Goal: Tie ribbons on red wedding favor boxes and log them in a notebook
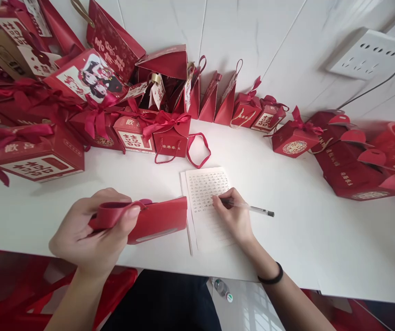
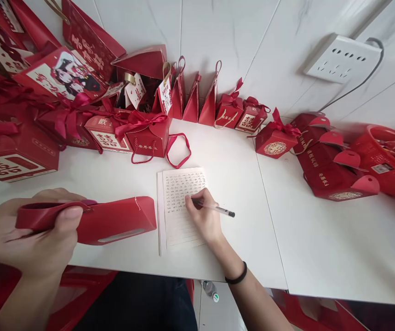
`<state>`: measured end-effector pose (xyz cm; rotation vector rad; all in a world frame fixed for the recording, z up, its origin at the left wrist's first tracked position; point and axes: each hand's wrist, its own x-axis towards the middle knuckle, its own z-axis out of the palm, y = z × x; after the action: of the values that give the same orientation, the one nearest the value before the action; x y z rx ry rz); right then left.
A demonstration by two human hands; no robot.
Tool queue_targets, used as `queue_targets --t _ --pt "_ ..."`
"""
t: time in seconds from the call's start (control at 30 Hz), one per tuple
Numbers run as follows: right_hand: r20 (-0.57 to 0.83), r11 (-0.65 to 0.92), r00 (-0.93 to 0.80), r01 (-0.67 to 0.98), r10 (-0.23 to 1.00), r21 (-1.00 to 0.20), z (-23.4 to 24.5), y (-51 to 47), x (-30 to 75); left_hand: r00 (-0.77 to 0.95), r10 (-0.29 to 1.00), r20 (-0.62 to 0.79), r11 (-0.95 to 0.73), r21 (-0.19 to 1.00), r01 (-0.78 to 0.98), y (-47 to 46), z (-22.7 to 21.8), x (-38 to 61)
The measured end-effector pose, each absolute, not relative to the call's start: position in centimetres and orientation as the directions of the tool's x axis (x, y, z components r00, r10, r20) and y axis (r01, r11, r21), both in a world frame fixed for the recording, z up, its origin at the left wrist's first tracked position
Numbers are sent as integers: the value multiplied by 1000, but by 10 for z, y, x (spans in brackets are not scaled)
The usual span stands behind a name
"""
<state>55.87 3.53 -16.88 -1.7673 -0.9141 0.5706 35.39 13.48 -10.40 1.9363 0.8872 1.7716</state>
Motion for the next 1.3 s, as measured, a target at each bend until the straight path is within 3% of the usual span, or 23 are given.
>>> queue_targets --t 0.43,1.3 --pt "18 -279 546 457 838 -845 -171 35 557 48 583 811 -809 574 125 141 -105 354" --pt "48 -273 583 451 811 -850 -171 35 556 26 677 735 -732 669 127 136 -107 352"
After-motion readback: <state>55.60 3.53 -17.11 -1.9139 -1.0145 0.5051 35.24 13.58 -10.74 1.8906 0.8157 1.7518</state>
